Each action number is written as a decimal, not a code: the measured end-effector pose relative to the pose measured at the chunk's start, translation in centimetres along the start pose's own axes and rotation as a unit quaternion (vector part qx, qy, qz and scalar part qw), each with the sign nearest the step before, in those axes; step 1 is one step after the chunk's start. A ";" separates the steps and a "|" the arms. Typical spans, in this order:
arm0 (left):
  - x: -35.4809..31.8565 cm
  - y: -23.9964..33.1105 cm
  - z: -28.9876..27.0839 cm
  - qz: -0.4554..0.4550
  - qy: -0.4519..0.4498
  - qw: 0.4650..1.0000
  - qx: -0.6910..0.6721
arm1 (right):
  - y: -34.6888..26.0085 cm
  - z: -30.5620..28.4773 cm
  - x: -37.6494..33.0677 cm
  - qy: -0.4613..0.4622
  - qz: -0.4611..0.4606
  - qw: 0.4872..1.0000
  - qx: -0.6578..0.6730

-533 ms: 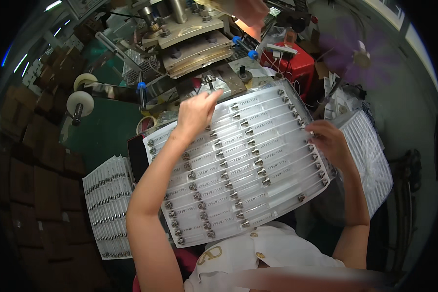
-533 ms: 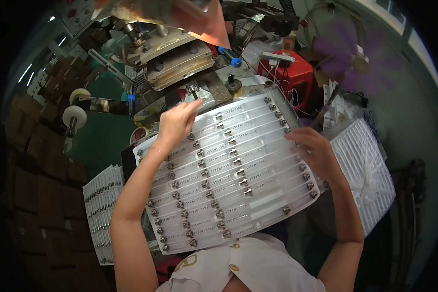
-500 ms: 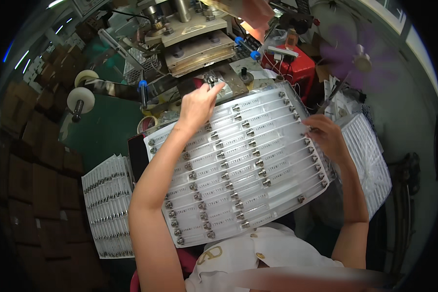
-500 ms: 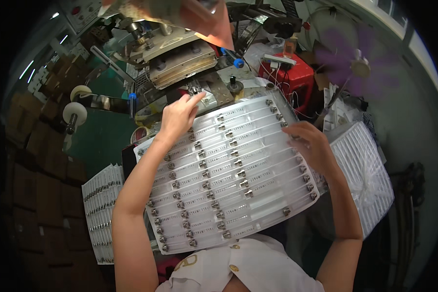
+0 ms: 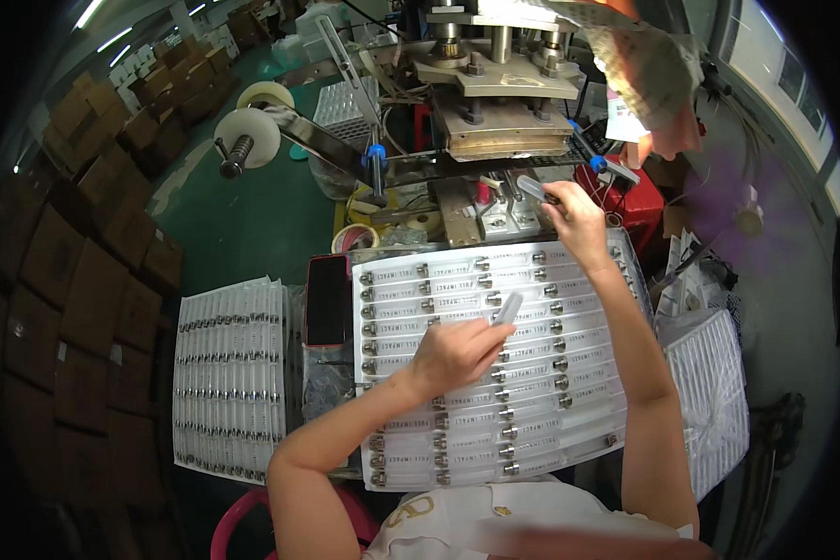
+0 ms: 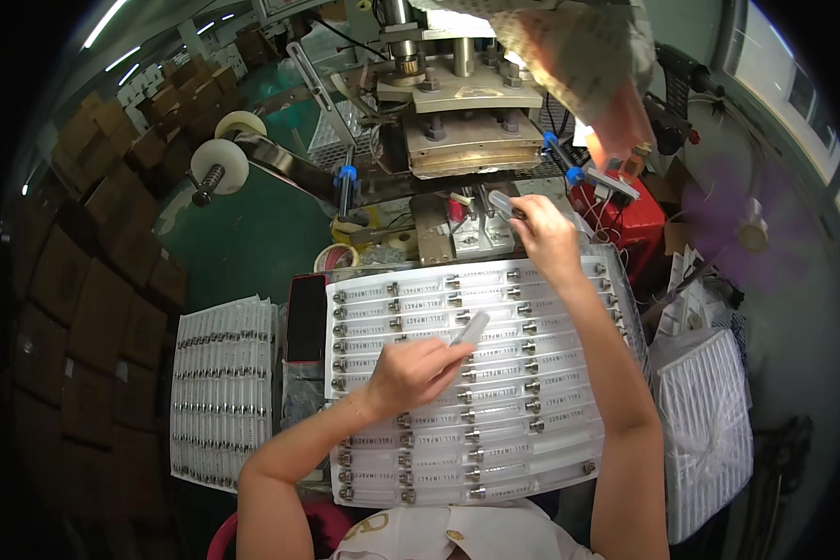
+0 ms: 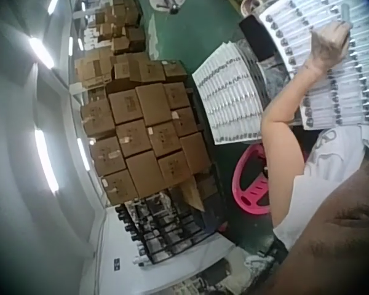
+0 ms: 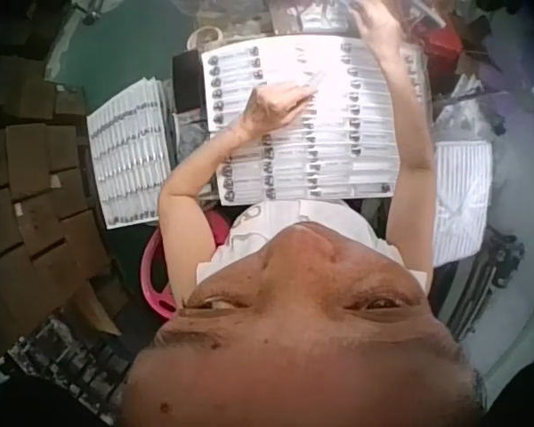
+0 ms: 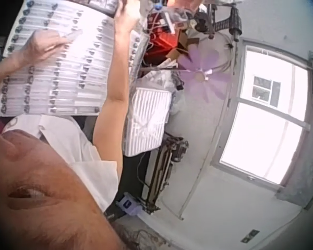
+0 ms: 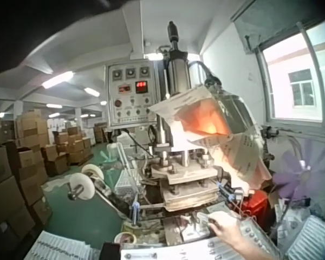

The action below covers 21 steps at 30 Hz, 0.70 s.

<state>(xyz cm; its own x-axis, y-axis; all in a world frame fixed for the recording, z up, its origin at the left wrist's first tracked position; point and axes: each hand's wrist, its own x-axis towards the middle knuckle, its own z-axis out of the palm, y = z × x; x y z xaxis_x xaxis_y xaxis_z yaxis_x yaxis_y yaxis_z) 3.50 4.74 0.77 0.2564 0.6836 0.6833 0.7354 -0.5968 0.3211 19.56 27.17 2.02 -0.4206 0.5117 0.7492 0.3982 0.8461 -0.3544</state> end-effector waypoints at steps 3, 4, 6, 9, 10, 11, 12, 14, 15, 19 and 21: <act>-3.2 1.3 -2.1 -0.089 0.004 0.995 -0.035 | -1.7 2.2 0.8 -0.012 -0.085 0.993 -0.085; -3.9 1.4 -2.5 -0.090 0.001 0.995 -0.044 | -2.1 2.8 1.0 -0.026 -0.098 0.990 -0.097; -4.7 1.3 -3.1 -0.140 0.022 0.989 -0.052 | -1.8 4.0 1.3 -0.034 -0.101 0.989 -0.102; -5.6 0.8 -2.9 -0.176 0.021 0.982 -0.073 | -1.1 4.9 1.5 -0.054 -0.065 0.993 -0.084; -5.9 0.6 -2.7 -0.198 0.018 0.977 -0.080 | -0.8 5.0 1.7 -0.054 -0.049 0.995 -0.071; -6.0 0.6 -2.7 -0.199 0.017 0.976 -0.085 | -0.5 5.0 1.8 -0.086 -0.022 0.994 -0.065; -5.9 0.6 -2.7 -0.231 0.003 0.971 -0.064 | -0.3 4.9 2.0 -0.088 -0.019 0.994 -0.068; -6.0 0.6 -2.6 -0.262 -0.012 0.964 -0.046 | -0.1 4.8 2.4 -0.148 0.104 0.983 -0.040; -6.1 0.5 -2.5 -0.265 -0.014 0.963 -0.047 | 0.4 4.9 2.7 -0.186 0.149 0.971 -0.026; -5.9 0.5 -2.6 -0.274 -0.021 0.960 -0.058 | 1.7 5.4 2.2 -0.164 0.115 0.980 -0.004; -5.9 0.5 -2.7 -0.276 -0.025 0.959 -0.061 | 1.3 5.2 2.2 -0.173 0.147 0.974 0.013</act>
<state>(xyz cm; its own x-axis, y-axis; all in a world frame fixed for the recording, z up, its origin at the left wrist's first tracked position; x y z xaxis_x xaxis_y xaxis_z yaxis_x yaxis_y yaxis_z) 0.61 -0.70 -1.32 -0.1181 0.9271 0.3558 0.6894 -0.1813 0.7013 14.91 30.17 0.30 -0.5434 0.7481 0.3809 0.5240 0.6567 -0.5423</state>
